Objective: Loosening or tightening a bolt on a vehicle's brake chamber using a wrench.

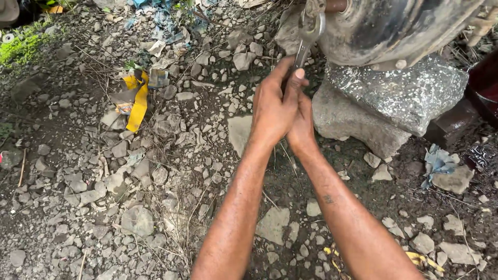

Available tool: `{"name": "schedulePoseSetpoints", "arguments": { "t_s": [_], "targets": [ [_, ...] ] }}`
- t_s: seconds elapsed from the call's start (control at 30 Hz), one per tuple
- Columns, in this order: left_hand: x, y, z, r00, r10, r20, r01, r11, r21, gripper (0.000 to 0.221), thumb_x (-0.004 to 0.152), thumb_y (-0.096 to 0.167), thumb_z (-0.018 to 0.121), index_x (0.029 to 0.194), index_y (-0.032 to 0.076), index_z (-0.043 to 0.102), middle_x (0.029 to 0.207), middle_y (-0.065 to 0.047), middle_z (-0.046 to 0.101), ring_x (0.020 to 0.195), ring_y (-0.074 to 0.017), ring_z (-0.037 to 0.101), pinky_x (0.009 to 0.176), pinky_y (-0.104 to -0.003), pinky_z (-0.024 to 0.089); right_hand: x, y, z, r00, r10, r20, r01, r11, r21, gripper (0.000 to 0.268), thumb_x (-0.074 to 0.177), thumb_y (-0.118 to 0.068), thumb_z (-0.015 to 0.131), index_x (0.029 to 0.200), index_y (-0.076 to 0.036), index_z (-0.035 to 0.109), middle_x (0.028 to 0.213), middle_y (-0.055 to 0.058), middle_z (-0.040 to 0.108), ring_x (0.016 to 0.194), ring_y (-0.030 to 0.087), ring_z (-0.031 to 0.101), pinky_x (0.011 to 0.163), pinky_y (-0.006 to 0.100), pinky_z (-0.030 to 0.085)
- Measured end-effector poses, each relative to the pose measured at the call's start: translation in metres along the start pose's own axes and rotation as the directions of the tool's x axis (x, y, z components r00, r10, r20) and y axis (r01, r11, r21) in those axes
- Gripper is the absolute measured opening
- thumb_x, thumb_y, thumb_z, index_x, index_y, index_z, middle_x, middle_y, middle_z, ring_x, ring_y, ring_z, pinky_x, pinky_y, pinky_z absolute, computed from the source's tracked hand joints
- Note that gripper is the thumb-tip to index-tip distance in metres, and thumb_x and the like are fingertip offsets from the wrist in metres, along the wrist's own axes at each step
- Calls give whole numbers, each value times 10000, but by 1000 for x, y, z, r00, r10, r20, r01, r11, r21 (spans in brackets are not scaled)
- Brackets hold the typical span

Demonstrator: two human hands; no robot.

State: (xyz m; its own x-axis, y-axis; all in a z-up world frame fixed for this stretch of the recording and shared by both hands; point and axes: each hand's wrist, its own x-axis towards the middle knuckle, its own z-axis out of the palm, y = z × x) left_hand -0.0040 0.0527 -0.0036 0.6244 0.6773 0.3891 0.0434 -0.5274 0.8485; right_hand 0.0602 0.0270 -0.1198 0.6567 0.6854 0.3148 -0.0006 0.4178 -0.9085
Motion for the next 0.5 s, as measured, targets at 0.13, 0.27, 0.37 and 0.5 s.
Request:
{"name": "schedulePoseSetpoints", "arguments": {
  "t_s": [0.13,0.27,0.37,0.5],
  "targets": [
    [19,-18,0,1000,17,21,-17,1000,20,307,1050,236,569,1320,106,633,940,-64,797,902,-163,775,824,-361,602,27,0,-1,1000,0,8,0,1000,-7,302,1076,-245,482,1141,8,632,1055,35,678,1009,109,622,841,291,543],
    [30,-33,-8,995,-6,104,10,999,-44,375,1005,269,586,1350,128,625,1084,-68,782,981,-194,761,871,-447,587,30,-25,0,996,-19,85,19,1000,1,386,1099,-344,403,1106,-19,611,993,10,648,934,117,633,793,301,567],
    [34,-51,-13,985,71,160,-67,997,-34,363,1024,347,596,1273,106,706,1188,-122,751,1099,-267,710,958,-531,519,26,-17,-6,991,101,90,-105,994,33,520,1113,-472,310,1077,-45,604,894,-4,563,800,117,553,660,309,481],
    [37,-74,-7,969,-11,247,32,996,-82,553,994,600,488,1136,149,775,1159,-141,741,1127,-307,722,1001,-561,527,30,-7,-11,991,22,135,-21,1000,-7,681,1139,-593,247,1023,-33,616,867,5,556,763,91,504,609,297,437]
  ]
}}
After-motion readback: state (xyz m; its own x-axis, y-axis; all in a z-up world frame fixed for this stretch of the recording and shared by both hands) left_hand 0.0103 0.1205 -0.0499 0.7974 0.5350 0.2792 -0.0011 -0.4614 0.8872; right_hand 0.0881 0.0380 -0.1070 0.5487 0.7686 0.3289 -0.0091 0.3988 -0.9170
